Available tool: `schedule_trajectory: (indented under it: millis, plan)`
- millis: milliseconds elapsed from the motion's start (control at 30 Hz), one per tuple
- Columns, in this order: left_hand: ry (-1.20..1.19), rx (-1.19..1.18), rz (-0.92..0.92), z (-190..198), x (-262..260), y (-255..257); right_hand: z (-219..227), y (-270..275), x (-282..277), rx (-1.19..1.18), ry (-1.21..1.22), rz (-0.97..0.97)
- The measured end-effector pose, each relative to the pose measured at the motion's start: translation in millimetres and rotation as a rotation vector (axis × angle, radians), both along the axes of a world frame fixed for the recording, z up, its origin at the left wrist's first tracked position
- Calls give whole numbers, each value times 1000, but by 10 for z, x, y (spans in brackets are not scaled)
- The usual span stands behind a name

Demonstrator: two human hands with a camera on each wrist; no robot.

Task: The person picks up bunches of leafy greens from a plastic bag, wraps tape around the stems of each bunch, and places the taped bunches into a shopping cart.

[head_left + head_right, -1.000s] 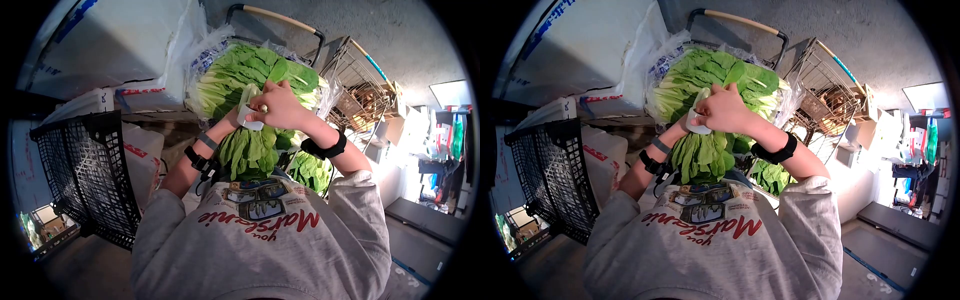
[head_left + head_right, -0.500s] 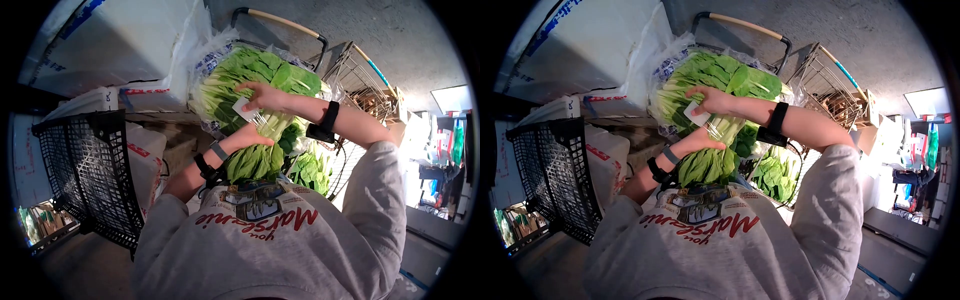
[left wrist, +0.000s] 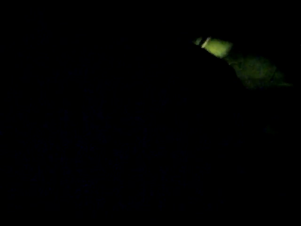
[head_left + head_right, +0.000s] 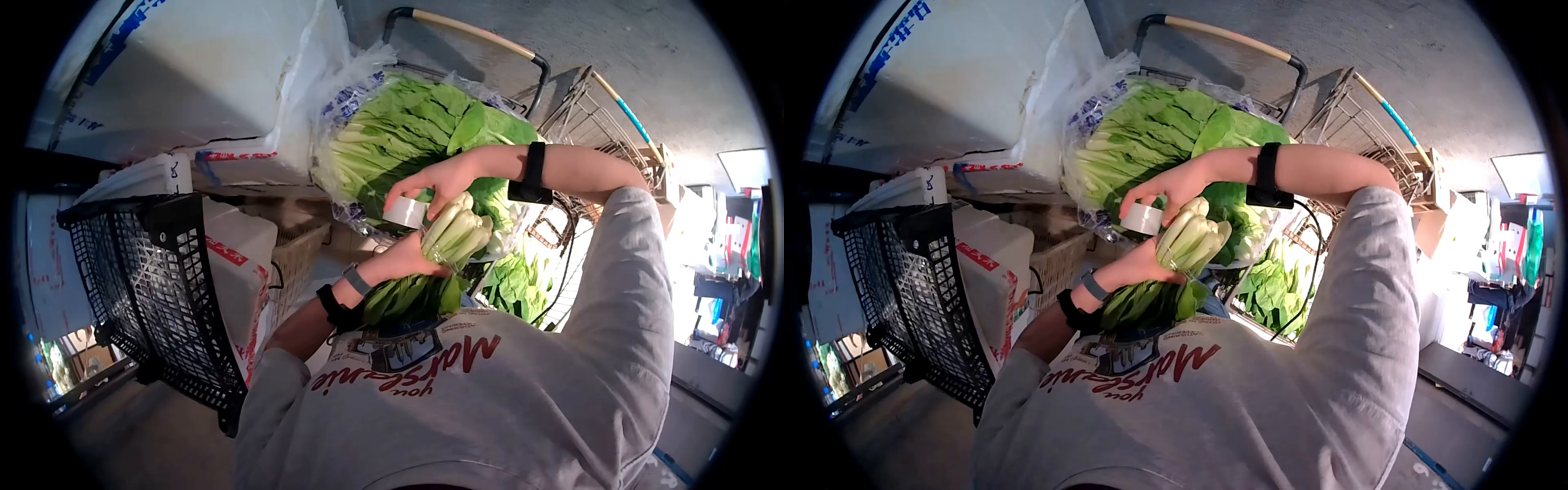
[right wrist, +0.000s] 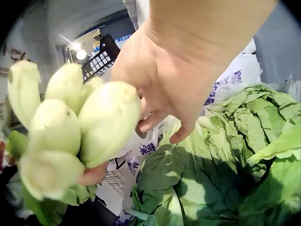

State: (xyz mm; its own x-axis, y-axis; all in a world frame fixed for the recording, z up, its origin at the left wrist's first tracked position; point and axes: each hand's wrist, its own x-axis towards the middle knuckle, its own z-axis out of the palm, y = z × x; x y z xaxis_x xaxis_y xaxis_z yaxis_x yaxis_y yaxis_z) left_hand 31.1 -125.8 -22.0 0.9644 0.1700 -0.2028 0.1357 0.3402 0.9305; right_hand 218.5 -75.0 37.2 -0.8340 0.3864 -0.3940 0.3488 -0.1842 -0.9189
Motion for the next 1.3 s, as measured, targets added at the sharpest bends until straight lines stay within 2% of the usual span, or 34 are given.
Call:
schedule_trajectory:
  millis: [100, 167, 200, 233, 300, 333, 367, 433, 467, 533, 600, 700, 767, 833, 900, 933, 967, 1033, 1100, 1133, 1167, 1200, 1233, 1267, 1300]
  plan:
    - [-29, -56, 17, -24, -68, 5, -164, 19, -8, 76, -19, -14]
    - [11, -17, 21, -42, -137, -1, -286, -19, 5, 271, 39, -38]
    - [37, 29, 20, -49, -174, -2, -255, -17, 23, 264, 31, -80]
    - [43, 24, 21, -50, -227, 3, -296, 4, 65, 105, -14, -73]
    - [105, -58, 141, -43, -348, 61, -582, -70, 135, 240, 160, -168]
    - [101, -45, 189, -84, -402, 102, -590, -187, 64, 113, 153, -247]
    - [107, -45, 194, -111, -463, 159, -557, -285, 57, -133, 13, -351]
    - [145, -78, 242, -107, -581, 273, -800, -475, 29, 78, 78, -354]
    - [134, -75, 276, -63, -620, 297, -857, -594, 50, 153, 4, -408]
    - [143, -96, 292, -110, -676, 338, -495, -699, 51, 121, -20, -480]
    - [103, -114, 320, -111, -676, 369, -322, -822, 82, 112, -19, -529]
    - [110, -225, 306, -156, -649, 401, -191, -986, 118, 130, 10, -563]
    - [117, -212, 308, -176, -605, 383, -141, -1136, 64, 204, 42, -613]
    - [116, -280, 371, -156, -515, 351, -78, -1197, 24, 262, 62, -640]
    - [134, -257, 307, -252, -409, 427, 69, -1196, 10, 248, 121, -673]
    - [103, -166, 275, -293, -320, 431, 167, -1164, -2, 469, 25, -664]
    - [71, -75, 243, -326, -256, 415, 215, -1107, -24, 533, 21, -679]
    - [116, -76, 202, -177, -113, 371, 270, -946, -61, 706, 13, -622]
    - [-23, 261, 116, -119, 74, 337, 303, -802, -124, 701, -7, -495]
    - [148, 496, -14, -24, 105, 384, 256, -730, -141, 685, -20, -448]
    - [141, 499, -18, -38, 109, 377, 216, -672, -136, 672, -34, -402]
    - [40, 423, 69, -22, 120, 361, 176, -636, -112, 676, -42, -405]
    - [-60, 346, 157, 3, 124, 355, 138, -600, -81, 485, 46, -441]
    - [14, 161, 77, 46, 52, 404, 105, -564, -36, 295, 132, -473]
    - [10, 158, 73, 6, -22, 466, 68, -563, -4, 293, 128, -477]
